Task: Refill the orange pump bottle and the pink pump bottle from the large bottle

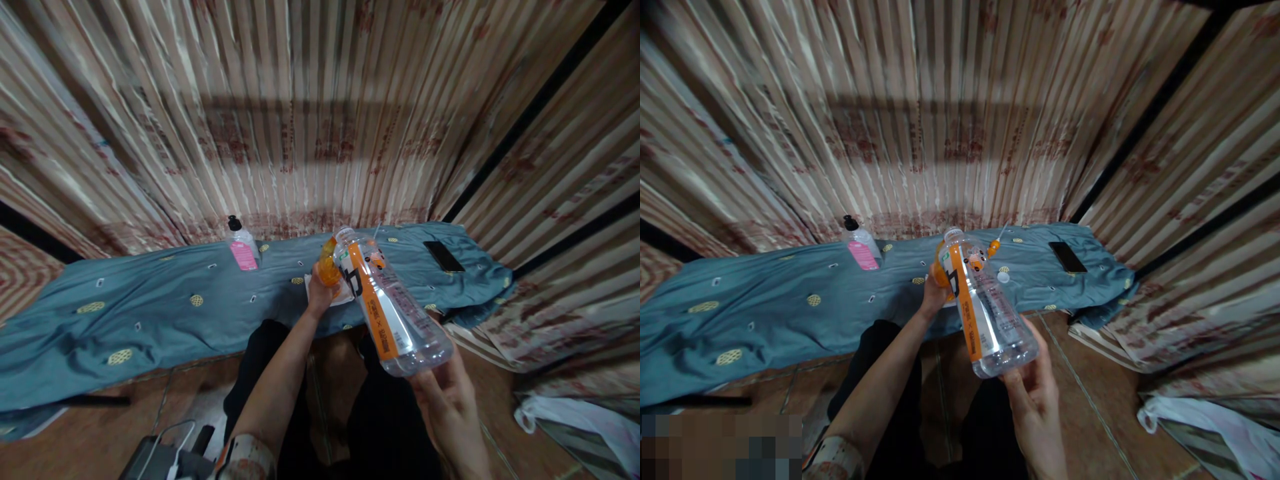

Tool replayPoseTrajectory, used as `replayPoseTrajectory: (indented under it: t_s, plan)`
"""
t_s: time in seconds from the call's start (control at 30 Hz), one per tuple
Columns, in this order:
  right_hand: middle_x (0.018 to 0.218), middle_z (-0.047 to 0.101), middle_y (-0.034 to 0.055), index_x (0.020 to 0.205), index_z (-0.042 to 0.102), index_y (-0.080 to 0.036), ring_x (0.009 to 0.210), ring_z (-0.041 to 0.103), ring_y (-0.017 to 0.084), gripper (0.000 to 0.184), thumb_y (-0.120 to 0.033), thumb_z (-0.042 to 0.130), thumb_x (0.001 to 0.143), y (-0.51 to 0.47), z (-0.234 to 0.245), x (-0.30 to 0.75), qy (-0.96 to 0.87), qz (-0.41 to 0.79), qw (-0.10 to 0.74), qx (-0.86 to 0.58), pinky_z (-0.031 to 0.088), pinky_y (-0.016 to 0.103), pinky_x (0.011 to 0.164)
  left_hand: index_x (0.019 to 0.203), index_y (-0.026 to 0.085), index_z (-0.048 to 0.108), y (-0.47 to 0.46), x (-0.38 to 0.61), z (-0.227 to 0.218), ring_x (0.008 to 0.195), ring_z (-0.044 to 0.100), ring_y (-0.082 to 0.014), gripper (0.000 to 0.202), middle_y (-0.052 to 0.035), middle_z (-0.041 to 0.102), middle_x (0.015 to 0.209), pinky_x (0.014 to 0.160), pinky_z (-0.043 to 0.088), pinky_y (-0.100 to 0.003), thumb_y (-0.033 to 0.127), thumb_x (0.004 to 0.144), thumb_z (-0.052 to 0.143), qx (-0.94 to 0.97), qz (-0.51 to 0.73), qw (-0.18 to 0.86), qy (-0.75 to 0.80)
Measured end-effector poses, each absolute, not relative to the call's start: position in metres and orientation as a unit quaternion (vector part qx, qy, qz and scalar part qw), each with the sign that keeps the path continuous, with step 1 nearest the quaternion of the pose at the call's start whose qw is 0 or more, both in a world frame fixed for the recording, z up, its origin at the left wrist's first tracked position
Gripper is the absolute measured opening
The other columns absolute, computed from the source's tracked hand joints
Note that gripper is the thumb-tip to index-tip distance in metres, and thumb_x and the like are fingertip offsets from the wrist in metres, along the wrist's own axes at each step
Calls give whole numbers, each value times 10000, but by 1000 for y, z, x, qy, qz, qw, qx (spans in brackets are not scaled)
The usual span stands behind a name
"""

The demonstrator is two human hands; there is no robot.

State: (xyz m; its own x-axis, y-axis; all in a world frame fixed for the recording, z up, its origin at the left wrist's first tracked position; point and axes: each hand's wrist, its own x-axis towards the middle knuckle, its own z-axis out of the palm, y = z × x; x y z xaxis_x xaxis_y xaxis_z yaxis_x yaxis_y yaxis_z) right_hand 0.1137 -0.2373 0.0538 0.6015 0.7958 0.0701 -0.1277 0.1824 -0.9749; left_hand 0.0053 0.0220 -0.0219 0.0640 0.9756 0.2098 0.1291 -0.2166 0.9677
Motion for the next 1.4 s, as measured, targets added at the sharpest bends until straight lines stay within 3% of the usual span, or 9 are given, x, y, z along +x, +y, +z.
replayPoseTrajectory:
  t_s: [0.27, 0.77, 1.4]
  plan:
    - [1560, 606, 90, 1492, 588, -346, 1431, 583, 304, 664, -512, 796, 884, -239, 55, 115, -319, 310, 688, -574, 451, 409, 1188, 1168, 210, 548, 22, 6, -23, 1022, 733, -283, 604, -78, 739, 1130, 918, 587, -434, 82, 647, 825, 594, 498, 416, 476]
    - [1534, 624, 63, 1470, 597, -356, 1413, 592, 278, 646, -481, 819, 877, -237, 56, 114, -310, 327, 700, -554, 453, 374, 1166, 1148, 203, 544, 22, 7, -25, 996, 735, -284, 539, -82, 735, 1092, 908, 603, -449, 158, 686, 818, 595, 515, 409, 462]
    - [1528, 627, 89, 1457, 611, -326, 1423, 579, 310, 632, -490, 802, 878, -237, 60, 114, -312, 317, 693, -568, 444, 422, 1175, 1115, 217, 537, 23, 7, -26, 1021, 720, -269, 562, -67, 722, 1114, 940, 583, -446, 90, 641, 811, 595, 519, 416, 451]
